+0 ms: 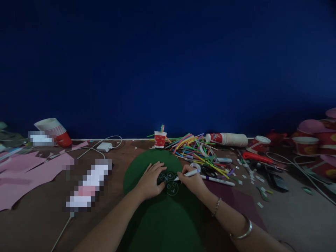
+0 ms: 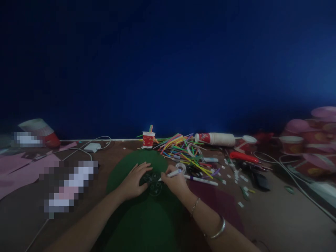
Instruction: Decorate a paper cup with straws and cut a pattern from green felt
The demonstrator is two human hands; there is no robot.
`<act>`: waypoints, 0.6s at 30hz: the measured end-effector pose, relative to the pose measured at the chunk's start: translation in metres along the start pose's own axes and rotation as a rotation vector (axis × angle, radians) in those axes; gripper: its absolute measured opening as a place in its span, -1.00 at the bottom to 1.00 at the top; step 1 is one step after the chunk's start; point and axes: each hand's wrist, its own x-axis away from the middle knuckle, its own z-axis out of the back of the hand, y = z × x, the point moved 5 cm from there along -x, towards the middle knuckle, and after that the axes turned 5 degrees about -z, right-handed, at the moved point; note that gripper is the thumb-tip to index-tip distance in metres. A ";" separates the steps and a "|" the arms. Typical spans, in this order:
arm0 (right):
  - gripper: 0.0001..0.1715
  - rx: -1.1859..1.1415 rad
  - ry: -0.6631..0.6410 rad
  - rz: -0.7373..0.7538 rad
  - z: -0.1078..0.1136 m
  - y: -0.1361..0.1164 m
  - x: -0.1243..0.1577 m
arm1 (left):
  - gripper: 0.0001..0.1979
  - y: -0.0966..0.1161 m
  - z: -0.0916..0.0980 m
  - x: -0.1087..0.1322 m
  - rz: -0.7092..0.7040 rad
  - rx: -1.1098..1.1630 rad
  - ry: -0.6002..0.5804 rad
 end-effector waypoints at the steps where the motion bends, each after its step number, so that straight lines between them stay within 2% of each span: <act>1: -0.75 -0.008 0.003 -0.006 0.000 0.001 0.000 | -0.50 0.000 0.000 0.000 -0.003 0.001 0.005; 12: -0.76 0.008 -0.015 -0.009 -0.002 0.002 0.000 | -0.49 -0.001 -0.001 0.001 -0.016 0.006 0.013; 18: -0.76 -0.010 0.015 -0.030 -0.001 0.004 -0.001 | -0.47 -0.003 -0.002 0.002 -0.024 0.004 0.020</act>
